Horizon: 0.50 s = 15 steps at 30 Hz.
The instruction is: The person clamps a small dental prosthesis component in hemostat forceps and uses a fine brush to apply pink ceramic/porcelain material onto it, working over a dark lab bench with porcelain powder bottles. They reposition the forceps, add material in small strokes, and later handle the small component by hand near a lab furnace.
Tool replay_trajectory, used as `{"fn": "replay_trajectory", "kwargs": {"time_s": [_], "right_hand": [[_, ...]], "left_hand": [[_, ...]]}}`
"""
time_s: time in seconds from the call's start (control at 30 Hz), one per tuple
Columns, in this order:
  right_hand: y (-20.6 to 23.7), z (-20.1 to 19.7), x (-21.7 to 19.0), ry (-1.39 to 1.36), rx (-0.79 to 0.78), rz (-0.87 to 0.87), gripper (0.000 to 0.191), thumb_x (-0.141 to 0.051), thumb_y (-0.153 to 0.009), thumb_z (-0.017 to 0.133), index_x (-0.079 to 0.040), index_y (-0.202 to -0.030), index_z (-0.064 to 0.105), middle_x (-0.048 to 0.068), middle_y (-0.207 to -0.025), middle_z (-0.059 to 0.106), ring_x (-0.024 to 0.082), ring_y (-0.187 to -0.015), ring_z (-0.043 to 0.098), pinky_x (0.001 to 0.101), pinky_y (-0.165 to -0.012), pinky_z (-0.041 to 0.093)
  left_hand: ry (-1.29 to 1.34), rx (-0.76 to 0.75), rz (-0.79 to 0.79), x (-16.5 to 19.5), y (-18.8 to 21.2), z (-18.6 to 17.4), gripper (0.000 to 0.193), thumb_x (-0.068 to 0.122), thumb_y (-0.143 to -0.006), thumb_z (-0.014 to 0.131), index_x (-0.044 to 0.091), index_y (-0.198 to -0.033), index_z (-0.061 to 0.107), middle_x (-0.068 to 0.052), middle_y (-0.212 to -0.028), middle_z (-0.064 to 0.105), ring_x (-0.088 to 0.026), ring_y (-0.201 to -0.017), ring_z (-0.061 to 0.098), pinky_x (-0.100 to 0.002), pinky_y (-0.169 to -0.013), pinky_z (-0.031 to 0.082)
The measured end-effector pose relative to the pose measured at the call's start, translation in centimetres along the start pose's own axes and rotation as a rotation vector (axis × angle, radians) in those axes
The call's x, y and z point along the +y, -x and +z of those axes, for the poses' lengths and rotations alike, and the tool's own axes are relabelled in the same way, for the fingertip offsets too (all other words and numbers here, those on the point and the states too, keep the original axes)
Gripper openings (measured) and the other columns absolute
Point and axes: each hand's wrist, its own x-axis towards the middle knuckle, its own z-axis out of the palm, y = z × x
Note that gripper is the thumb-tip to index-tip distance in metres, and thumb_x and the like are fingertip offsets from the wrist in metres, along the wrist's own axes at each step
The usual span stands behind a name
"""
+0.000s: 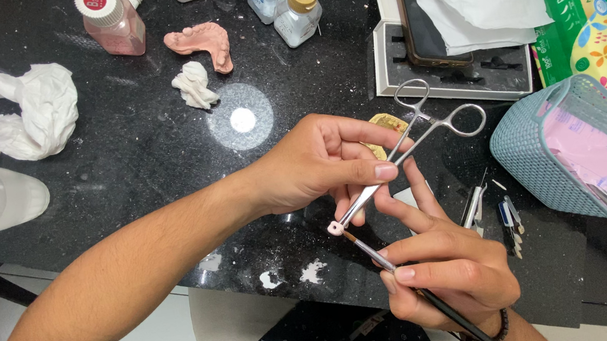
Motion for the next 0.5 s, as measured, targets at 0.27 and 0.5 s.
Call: {"fn": "replay_trajectory", "kwargs": {"time_s": [0.27, 0.5], "right_hand": [[0.10, -0.09, 0.08, -0.004, 0.001, 0.003, 0.033, 0.004, -0.082, 0.074, -0.011, -0.107, 0.059, 0.010, -0.094, 0.076, 0.043, -0.126, 0.067, 0.0784, -0.127, 0.028], [0.02, -0.12, 0.01, 0.005, -0.008, 0.005, 0.033, 0.005, -0.082, 0.074, -0.011, -0.106, 0.059, 0.009, -0.093, 0.076, 0.043, -0.125, 0.067, 0.0796, -0.128, 0.028]], "left_hand": [[-0.003, 0.006, -0.003, 0.04, -0.02, 0.07, 0.051, 0.013, -0.098, 0.070, -0.009, -0.143, 0.055, -0.014, -0.085, 0.075, -0.014, -0.062, 0.071, -0.023, -0.049, 0.057], [0.015, -0.003, 0.002, -0.07, 0.00, -0.07, 0.051, 0.012, -0.099, 0.070, -0.009, -0.142, 0.055, -0.015, -0.085, 0.075, -0.015, -0.062, 0.071, -0.024, -0.048, 0.057]]}}
